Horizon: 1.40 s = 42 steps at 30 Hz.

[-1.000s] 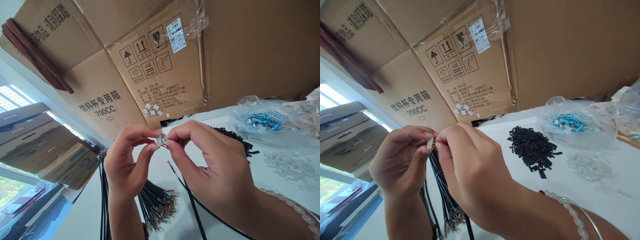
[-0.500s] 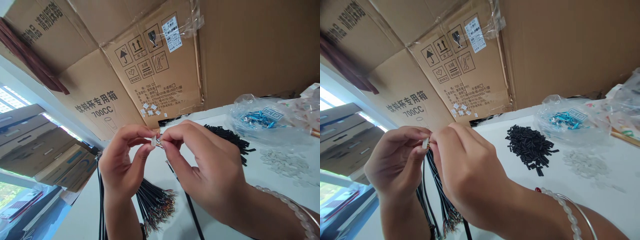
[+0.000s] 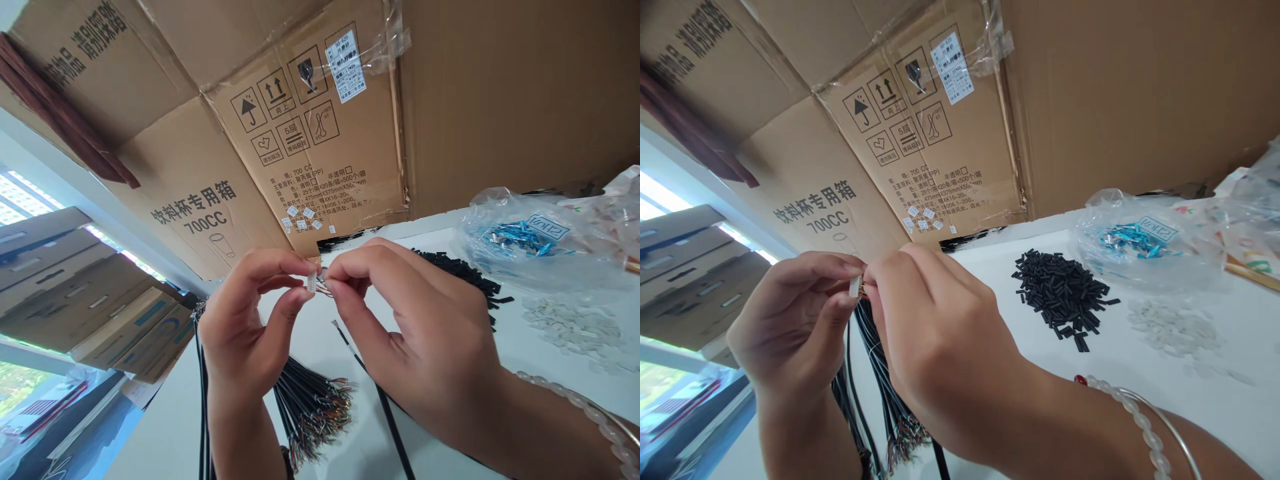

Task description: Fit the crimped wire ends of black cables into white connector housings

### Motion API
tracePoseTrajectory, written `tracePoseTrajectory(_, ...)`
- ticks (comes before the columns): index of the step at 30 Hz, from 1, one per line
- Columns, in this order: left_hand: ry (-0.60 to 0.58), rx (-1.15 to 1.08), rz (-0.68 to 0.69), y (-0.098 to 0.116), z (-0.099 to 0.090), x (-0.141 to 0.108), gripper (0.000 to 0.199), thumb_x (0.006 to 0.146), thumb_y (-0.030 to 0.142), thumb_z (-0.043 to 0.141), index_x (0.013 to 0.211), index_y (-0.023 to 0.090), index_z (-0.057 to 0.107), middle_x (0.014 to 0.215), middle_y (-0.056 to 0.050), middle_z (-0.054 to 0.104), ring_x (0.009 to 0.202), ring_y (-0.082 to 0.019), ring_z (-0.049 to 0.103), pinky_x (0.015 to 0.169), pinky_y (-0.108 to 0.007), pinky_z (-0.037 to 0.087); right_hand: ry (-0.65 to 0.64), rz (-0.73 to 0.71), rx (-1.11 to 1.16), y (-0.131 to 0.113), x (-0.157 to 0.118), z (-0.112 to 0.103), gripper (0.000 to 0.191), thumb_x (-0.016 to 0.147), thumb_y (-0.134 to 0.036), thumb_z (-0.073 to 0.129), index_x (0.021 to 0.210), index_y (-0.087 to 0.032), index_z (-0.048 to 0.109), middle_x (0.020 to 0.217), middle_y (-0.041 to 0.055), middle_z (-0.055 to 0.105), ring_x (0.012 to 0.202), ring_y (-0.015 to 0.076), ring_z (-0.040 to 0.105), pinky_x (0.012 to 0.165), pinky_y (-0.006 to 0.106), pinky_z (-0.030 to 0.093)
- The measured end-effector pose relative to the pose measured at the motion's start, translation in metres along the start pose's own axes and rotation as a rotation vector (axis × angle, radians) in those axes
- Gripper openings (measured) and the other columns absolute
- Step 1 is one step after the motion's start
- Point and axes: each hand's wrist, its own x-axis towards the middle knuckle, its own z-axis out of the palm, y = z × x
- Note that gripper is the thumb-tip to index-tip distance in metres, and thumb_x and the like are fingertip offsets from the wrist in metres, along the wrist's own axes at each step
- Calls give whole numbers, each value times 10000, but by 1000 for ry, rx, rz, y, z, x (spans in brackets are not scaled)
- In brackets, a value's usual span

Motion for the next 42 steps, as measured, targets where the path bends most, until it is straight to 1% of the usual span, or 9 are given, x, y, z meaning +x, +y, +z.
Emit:
tracePoseTrajectory(5, -5, -55, -3, 1, -1, -1, 287, 854, 56, 663, 1070, 240, 702, 931, -17, 697, 871, -139, 660, 745, -232, 627, 8, -8, -25, -1, -1, 1, 172, 980, -115, 483, 833, -154, 562, 760, 11, 626, 698, 109, 563, 660, 242, 493)
tracePoseTrajectory(8, -6, -52, 0, 2, -1, -1, 275, 854, 52, 679, 1065, 227, 699, 936, -8, 694, 886, -119, 655, 772, -202, 609, 5, -2, -34, 0, -1, 2, 184, 984, -117, 479, 824, -151, 563, 756, 11, 618, 700, 108, 557, 668, 236, 484)
tracePoseTrajectory(17, 6, -34, -6, -1, 1, -1, 278, 853, 62, 671, 1059, 245, 707, 927, -12, 700, 869, -141, 660, 747, -234, 628, -8, -9, -17, 2, 1, 0, 171, 973, -105, 490, 828, -150, 568, 762, 16, 637, 699, 113, 568, 661, 243, 489)
tracePoseTrajectory(23, -6, 8, 3, -3, 0, -1, 327, 835, 119, 624, 1089, 310, 698, 899, -38, 697, 813, -209, 669, 664, -345, 656, -5, -24, -8, 1, 0, 0, 163, 966, -91, 493, 831, -144, 569, 768, 17, 640, 700, 110, 569, 653, 243, 492)
tracePoseTrajectory(26, -2, 26, 1, -3, 1, 0, 320, 831, 146, 626, 1083, 330, 698, 886, -40, 705, 796, -219, 670, 623, -361, 655, -15, -30, 7, 2, 1, -1, 157, 961, -86, 501, 831, -130, 577, 771, 24, 639, 705, 111, 571, 666, 241, 487)
tracePoseTrajectory(30, -9, 47, -8, -1, 1, 1, 320, 837, 146, 618, 1080, 338, 699, 885, -41, 708, 795, -221, 667, 614, -365, 651, -33, -37, 17, 4, 3, -1, 158, 945, -74, 513, 814, -122, 586, 741, 24, 620, 680, 112, 560, 643, 242, 464)
tracePoseTrajectory(36, -27, 50, 17, 1, 0, 0, 287, 832, 120, 653, 1060, 290, 697, 888, -25, 706, 797, -192, 659, 637, -317, 634, -23, -10, 39, 3, 3, 0, 126, 930, -79, 545, 821, -127, 588, 744, 8, 630, 668, 90, 563, 639, 207, 461)
tracePoseTrajectory(39, -30, 62, -34, 2, 0, -2, 236, 859, 120, 668, 1033, 278, 686, 900, -8, 703, 829, -164, 652, 682, -287, 611, 7, 12, 19, 3, 1, 1, 128, 911, -56, 555, 817, -137, 584, 736, 0, 636, 658, 81, 572, 633, 187, 460)
tracePoseTrajectory(42, -38, 112, -27, 5, 3, -2, 247, 862, 93, 673, 1033, 272, 679, 917, 7, 711, 854, -148, 653, 691, -272, 587, 40, 23, -31, 6, 1, 2, 153, 891, -29, 565, 806, -156, 574, 710, -17, 642, 622, 77, 575, 601, 180, 450)
